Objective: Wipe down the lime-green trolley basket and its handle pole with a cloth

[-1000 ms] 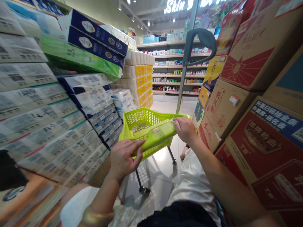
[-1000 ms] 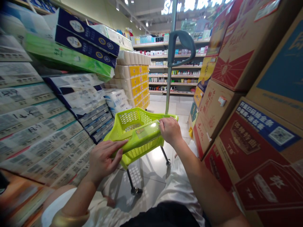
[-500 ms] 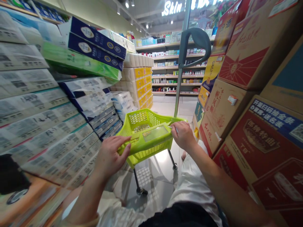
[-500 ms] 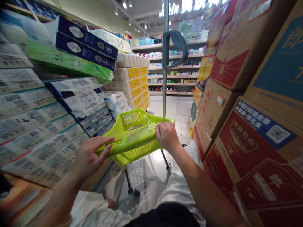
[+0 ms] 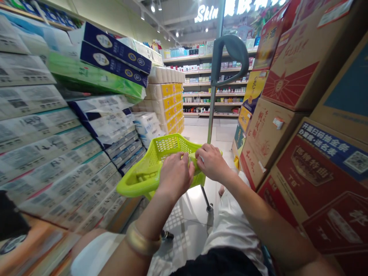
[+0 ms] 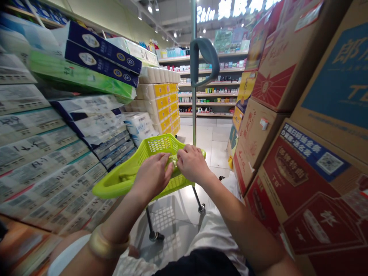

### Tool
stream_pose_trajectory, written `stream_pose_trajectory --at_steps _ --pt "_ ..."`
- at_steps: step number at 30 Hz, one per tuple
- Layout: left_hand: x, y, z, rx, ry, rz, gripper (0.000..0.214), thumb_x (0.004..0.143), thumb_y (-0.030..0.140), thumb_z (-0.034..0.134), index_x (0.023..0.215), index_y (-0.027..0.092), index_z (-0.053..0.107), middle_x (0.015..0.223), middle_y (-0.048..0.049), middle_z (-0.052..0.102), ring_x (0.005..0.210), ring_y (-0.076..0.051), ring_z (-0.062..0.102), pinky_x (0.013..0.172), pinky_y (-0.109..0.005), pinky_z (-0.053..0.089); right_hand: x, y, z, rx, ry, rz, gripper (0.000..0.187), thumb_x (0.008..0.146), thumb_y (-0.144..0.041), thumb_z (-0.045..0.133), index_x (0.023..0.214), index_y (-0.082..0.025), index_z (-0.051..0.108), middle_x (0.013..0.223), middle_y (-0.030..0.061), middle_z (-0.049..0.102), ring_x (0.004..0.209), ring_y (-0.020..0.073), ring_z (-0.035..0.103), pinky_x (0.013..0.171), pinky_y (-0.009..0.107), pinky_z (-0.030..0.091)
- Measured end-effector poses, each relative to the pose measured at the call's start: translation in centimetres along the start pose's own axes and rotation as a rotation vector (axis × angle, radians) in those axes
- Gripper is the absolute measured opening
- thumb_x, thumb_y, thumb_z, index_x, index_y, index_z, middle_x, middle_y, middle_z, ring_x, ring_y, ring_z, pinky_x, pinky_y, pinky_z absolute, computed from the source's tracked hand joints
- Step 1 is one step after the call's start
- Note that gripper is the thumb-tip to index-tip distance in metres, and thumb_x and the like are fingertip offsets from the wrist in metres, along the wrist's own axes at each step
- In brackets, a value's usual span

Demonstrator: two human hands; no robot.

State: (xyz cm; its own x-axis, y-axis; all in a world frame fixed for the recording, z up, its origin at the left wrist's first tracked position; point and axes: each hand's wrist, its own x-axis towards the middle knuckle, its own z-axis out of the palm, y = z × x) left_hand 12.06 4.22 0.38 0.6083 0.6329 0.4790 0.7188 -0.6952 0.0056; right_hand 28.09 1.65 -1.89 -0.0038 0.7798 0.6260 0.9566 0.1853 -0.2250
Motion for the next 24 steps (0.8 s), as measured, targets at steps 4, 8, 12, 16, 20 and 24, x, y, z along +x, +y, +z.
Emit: stream_pose_trajectory --at_steps 4,8,12,16,20,24 --pt "-0.1 0.4 1.0 0.061 0.013 -0.035 0.031 0.092 0.031 0.043 0.107 0.013 0.064 0.096 -0.0138 0.068 0.09 -0.028 0.064 0.08 -0.042 0.049 -0.3 -0.9 1.3 -0.064 0.06 0.154 0.015 0.082 -0.019 0.052 0.095 -0.018 0.059 0.091 0.0082 0.062 0.089 0.0252 0.054 0.082 0.037 0.038" --pt "-0.8 0.1 1.4 0.074 0.057 -0.016 0.032 0.092 0.031 0.041 0.11 0.014 0.062 0.098 -0.0129 0.067 0.094 -0.029 0.062 0.082 -0.042 0.048 -1.4 -2.4 2.0 -0.01 0.172 0.18 0.012 0.09 -0.023 0.047 0.087 -0.02 0.058 0.085 0.0062 0.062 0.085 0.0229 0.054 0.082 0.035 0.036" --pt "-1.4 -0.4 1.1 0.088 0.034 -0.022 0.035 0.092 0.031 0.04 0.116 0.015 0.06 0.104 -0.0115 0.067 0.097 -0.028 0.062 0.085 -0.042 0.048 -2.4 -3.5 2.4 0.086 0.198 0.088 0.025 0.097 -0.024 0.036 0.086 -0.021 0.059 0.085 0.0039 0.063 0.084 0.0197 0.055 0.084 0.033 0.034" --pt "-2.0 -1.2 0.5 0.116 0.024 -0.027 0.035 0.093 0.031 0.038 0.117 0.018 0.06 0.11 -0.0088 0.067 0.099 -0.026 0.062 0.088 -0.04 0.047 -2.4 -1.9 2.2 0.143 0.275 0.132 0.026 0.096 -0.024 0.039 0.085 -0.021 0.062 0.084 0.0027 0.066 0.085 0.019 0.057 0.085 0.033 0.035" --pt "-2.5 -1.8 0.2 0.115 0.02 -0.032 0.035 0.093 0.032 0.038 0.116 0.019 0.061 0.112 -0.0074 0.068 0.101 -0.026 0.061 0.09 -0.04 0.047 -2.2 -0.7 2.3 0.181 0.376 0.267 0.027 0.096 -0.025 0.041 0.081 -0.021 0.064 0.084 0.0037 0.066 0.085 0.0201 0.057 0.085 0.035 0.036" --pt "-2.5 -2.1 0.3 0.122 0.016 -0.03 0.034 0.092 0.031 0.039 0.115 0.019 0.061 0.112 -0.0082 0.068 0.101 -0.026 0.062 0.088 -0.039 0.047 -2.9 -3.5 3.0 0.162 0.365 0.198 0.022 0.094 -0.025 0.045 0.082 -0.021 0.063 0.086 0.0046 0.066 0.089 0.0211 0.056 0.089 0.036 0.036"
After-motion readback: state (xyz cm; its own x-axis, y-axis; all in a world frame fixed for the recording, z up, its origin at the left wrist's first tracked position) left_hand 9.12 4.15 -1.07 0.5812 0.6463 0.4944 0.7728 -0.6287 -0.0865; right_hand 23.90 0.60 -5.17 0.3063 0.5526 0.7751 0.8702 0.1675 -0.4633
